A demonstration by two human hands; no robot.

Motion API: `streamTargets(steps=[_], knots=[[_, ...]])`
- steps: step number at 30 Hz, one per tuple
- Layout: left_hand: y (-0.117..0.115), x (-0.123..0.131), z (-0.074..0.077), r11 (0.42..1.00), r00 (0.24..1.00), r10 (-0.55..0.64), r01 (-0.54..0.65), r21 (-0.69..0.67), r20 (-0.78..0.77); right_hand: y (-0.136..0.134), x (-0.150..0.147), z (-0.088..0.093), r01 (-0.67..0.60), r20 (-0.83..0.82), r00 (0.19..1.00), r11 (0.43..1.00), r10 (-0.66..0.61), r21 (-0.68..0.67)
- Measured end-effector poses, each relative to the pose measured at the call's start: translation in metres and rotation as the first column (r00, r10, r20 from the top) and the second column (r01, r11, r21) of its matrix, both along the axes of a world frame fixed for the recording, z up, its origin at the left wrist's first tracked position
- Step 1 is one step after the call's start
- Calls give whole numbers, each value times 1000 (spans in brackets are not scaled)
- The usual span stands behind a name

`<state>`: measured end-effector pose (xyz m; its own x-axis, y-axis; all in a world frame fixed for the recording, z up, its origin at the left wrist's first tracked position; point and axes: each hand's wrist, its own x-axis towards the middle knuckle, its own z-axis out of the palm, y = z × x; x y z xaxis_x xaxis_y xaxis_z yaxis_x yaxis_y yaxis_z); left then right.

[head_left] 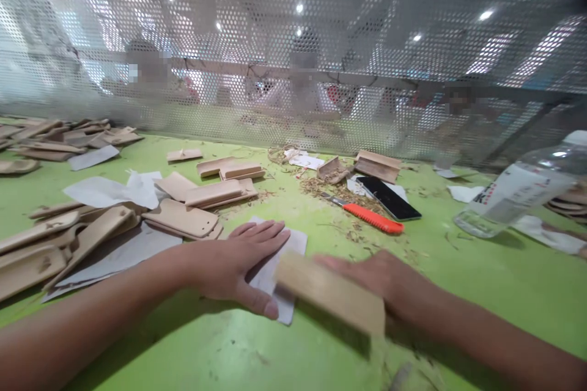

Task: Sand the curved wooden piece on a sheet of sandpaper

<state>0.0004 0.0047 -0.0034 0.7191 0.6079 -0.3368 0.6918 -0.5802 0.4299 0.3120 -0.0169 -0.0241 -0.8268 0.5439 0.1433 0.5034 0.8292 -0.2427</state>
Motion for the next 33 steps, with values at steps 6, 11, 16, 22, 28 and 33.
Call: streamTargets(steps=[6,11,16,22,28,33], knots=[[0,1,2,1000,1000,0,1,15,-18,-5,-1,2,-81,0,997,995,81,-58],[-3,4,5,999,997,33,-32,19,-72,5,3,4,155,-93,982,984,-163,-84],[1,4,-3,966,994,89,-103,239,69,-3,-10,14,206,-284,694,561,-662,-802],[8,9,-1,901,979,127,-180,395,156,-10,-6,14,-72,-265,535,269,-803,-961],[4,7,2,962,976,-80,23,273,202,-5,1,15,-188,-284,505,217,-815,-958],[-2,8,-1,956,983,-21,-34,292,185,-8,-1,14,-213,-264,485,180,-834,-960]])
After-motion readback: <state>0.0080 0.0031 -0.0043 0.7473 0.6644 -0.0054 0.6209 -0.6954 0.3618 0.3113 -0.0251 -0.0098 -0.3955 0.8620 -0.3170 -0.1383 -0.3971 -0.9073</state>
